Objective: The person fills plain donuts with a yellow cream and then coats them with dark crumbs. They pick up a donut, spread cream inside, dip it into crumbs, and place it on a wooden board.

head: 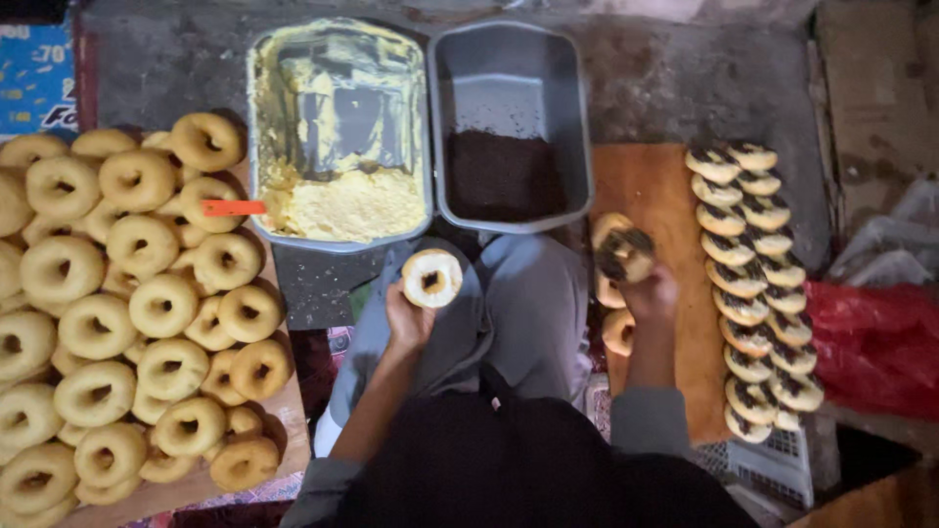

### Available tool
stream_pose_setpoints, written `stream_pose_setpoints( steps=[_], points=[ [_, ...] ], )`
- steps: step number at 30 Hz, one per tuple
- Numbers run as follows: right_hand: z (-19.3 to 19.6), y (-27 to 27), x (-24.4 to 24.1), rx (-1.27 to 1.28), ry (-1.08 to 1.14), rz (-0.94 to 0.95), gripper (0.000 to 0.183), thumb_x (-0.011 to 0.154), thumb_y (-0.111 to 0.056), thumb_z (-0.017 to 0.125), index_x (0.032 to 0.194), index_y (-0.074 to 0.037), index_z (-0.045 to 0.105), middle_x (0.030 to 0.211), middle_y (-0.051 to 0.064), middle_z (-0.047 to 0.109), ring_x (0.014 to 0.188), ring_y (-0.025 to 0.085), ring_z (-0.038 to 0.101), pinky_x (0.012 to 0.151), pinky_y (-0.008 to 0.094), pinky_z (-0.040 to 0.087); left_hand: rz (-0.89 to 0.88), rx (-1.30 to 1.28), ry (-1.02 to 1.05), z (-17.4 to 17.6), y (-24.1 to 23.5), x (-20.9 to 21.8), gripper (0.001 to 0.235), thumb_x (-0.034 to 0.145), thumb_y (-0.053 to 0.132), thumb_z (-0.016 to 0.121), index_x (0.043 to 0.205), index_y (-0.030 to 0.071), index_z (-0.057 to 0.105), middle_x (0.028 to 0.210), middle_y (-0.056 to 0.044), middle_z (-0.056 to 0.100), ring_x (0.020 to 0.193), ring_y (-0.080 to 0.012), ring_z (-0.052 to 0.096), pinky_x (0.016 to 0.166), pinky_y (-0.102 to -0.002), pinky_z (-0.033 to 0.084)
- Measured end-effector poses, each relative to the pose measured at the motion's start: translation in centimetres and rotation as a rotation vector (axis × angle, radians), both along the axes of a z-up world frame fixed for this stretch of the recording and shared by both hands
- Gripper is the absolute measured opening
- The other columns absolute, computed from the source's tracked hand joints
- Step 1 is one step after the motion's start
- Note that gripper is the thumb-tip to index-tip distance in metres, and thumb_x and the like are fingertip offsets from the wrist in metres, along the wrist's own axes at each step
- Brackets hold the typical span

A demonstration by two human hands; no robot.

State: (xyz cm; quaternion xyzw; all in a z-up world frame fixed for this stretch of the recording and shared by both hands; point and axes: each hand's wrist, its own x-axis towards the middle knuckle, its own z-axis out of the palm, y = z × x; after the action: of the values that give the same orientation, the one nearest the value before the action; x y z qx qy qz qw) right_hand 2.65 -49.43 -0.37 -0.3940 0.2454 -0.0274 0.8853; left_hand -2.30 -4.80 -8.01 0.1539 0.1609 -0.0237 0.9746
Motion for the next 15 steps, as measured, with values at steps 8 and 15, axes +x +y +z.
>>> stream_pose_setpoints(
  steps=[8, 15],
  points=[
    [3.5, -7.8, -24.2, -0.461, 0.439, -0.815, 0.039, 0.094, -0.016, 0.058, 0.127, 0.003, 0.065, 0.125, 0.017, 0.070, 0.112, 0.029, 0.068, 0.101, 0.043, 0.055, 0.011, -0.034, 0.059, -0.6, 1.3, 0.0, 0.052, 0.098, 0.032, 0.047, 0.130, -0.007, 0.059, 0.129, -0.018, 0.067, 0.121, -0.0321, 0.066, 0.111, -0.048, 0.052],
    [4.6, -9.6, -31.3, -0.712, 0.762, -0.952, 0.040, 0.096, -0.018, 0.059, 0.129, 0.003, 0.064, 0.127, 0.016, 0.069, 0.115, 0.028, 0.067, 0.102, 0.042, 0.054, -0.020, 0.006, 0.085, 1.1, 1.6, 0.2, 0.052, 0.095, 0.031, 0.044, 0.129, -0.003, 0.061, 0.129, -0.015, 0.069, 0.122, -0.0297, 0.067, 0.110, -0.048, 0.053]
  ],
)
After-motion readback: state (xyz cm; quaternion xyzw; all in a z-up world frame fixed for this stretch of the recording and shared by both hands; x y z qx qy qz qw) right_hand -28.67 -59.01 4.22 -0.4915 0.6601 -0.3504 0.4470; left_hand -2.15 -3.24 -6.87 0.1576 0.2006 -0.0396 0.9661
